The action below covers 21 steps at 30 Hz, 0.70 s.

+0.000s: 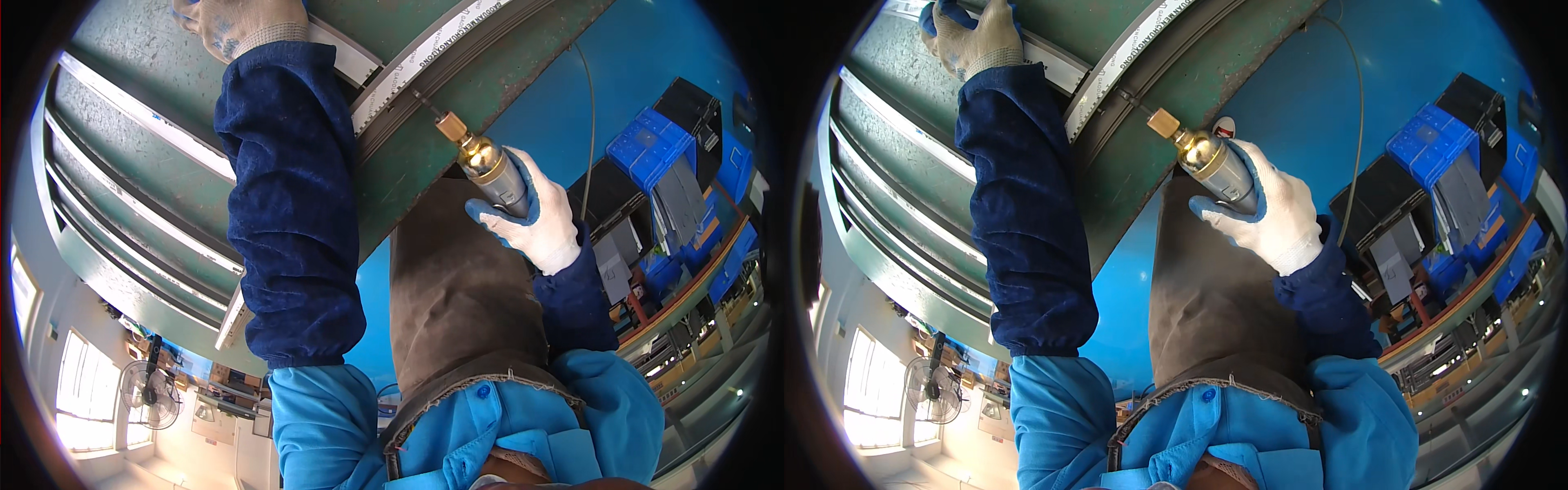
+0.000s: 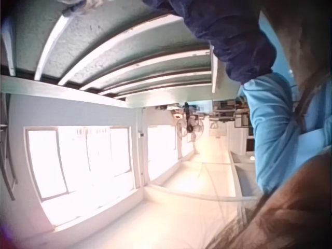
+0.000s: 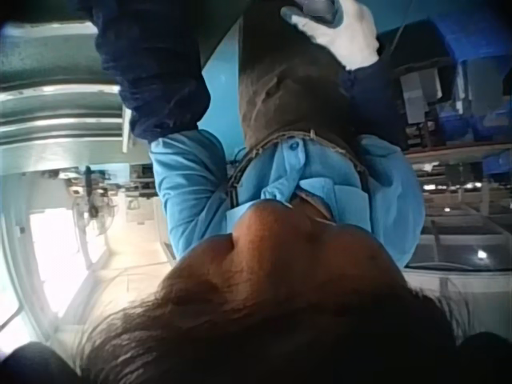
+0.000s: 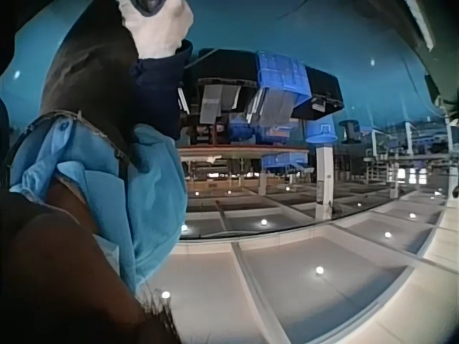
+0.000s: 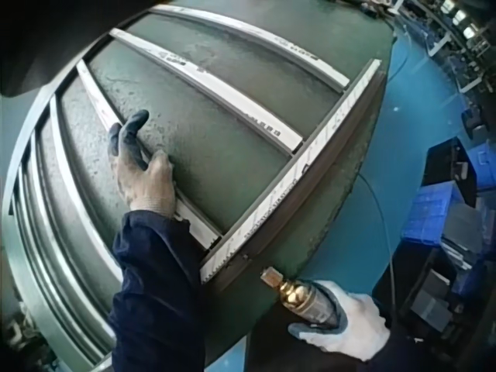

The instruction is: Assembling and cleaning a metal ladder-like frame using a pneumatic tool and a cloth.

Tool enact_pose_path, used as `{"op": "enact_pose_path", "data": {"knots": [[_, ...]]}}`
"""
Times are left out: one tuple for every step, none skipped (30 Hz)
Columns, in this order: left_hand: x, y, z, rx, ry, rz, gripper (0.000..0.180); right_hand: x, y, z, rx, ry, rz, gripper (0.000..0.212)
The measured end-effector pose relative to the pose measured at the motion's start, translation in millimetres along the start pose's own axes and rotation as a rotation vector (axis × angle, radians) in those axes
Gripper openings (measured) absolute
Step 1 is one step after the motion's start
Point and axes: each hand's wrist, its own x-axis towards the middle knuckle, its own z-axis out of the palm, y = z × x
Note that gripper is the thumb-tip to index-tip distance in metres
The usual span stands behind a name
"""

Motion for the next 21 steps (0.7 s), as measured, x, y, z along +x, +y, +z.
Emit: {"op": "enact_pose_path", "data": {"knots": [[1.6,-2.5,-3.0,0.007,0.002,0.003,0.056,0.7,-2.8,0.5,-0.041,0.007,-0.016,0.067],[4.4,-6.8,-7.7,0.039,-0.004,0.02,0.056,1.3,-4.7,2.5,-0.038,0.0,-0.021,0.067],[2.4,-7.1,-0.7,0.041,-0.022,0.031,0.056,1.1,-3.3,1.8,0.02,-0.006,0.026,0.067],[-0.2,-6.3,5.9,0.02,-0.031,0.026,0.056,0.4,-1.1,0.7,0.077,-0.011,0.072,0.068],[-3.1,-4.9,13.0,-0.011,-0.072,0.011,0.056,-1.2,3.3,-0.1,0.072,0.009,0.087,0.068],[-7.3,-2.1,22.0,-0.046,-0.114,-0.004,0.056,-3.2,9.5,-0.5,0.037,0.055,0.061,0.069],[0.5,-2.3,7.8,-0.008,-0.097,0.008,0.056,-2.7,6.6,2.6,0.021,0.051,-0.01,0.069],[6.8,0.2,-4.9,-0.036,-0.076,-0.022,0.056,-4.3,2.9,3.9,0.033,0.023,-0.036,0.069],[6.4,0.1,-7.4,-0.094,-0.066,-0.062,0.056,-8.3,3.3,4.2,0.016,0.004,-0.034,0.07],[7.5,-3.3,-10.6,-0.089,-0.06,-0.063,0.056,-10.9,4.8,4.4,-0.001,-0.016,-0.032,0.071],[9.3,-8.5,-14.3,-0.09,-0.052,-0.048,0.056,-12.0,10.5,7.0,-0.013,-0.035,-0.058,0.079],[4.3,-7.0,-1.0,-0.129,-0.066,-0.038,0.057,-14.3,11.8,4.3,-0.018,-0.011,-0.036,0.079],[-0.8,-4.1,10.5,-0.157,-0.08,-0.044,0.057,-16.7,10.3,1.9,-0.019,-0.004,-0.006,0.075],[-5.7,-0.1,21.4,-0.137,-0.095,-0.037,0.057,-18.1,10.6,0.3,-0.018,0.003,0.023,0.072],[0.5,-3.3,8.4,-0.061,-0.085,-0.016,0.056,-16.4,7.5,5.9,0.0,-0.008,0.02,0.073],[6.3,-5.2,-3.2,-0.033,-0.074,-0.008,0.056,-14.8,5.3,10.6,0.01,-0.03,0.001,0.073],[11.7,-7.4,-14.2,-0.062,-0.057,-0.037,0.056,-13.1,2.8,15.2,-0.053,-0.006,-0.112,0.073],[7.2,-5.5,-5.4,-0.139,-0.055,-0.083,0.056,-11.8,6.8,15.0,-0.136,0.055,-0.191,0.074],[3.8,-3.4,0.5,-0.156,-0.062,-0.089,0.056,-10.7,9.1,13.8,-0.143,0.067,-0.178,0.074],[1.1,-1.6,5.1,-0.142,-0.078,-0.068,0.055,-9.4,10.8,12.4,-0.125,0.04,-0.129,0.073],[2.2,-0.5,2.8,-0.107,-0.087,-0.042,0.055,-9.1,9.5,11.7,-0.098,-0.001,-0.094,0.073]]}}
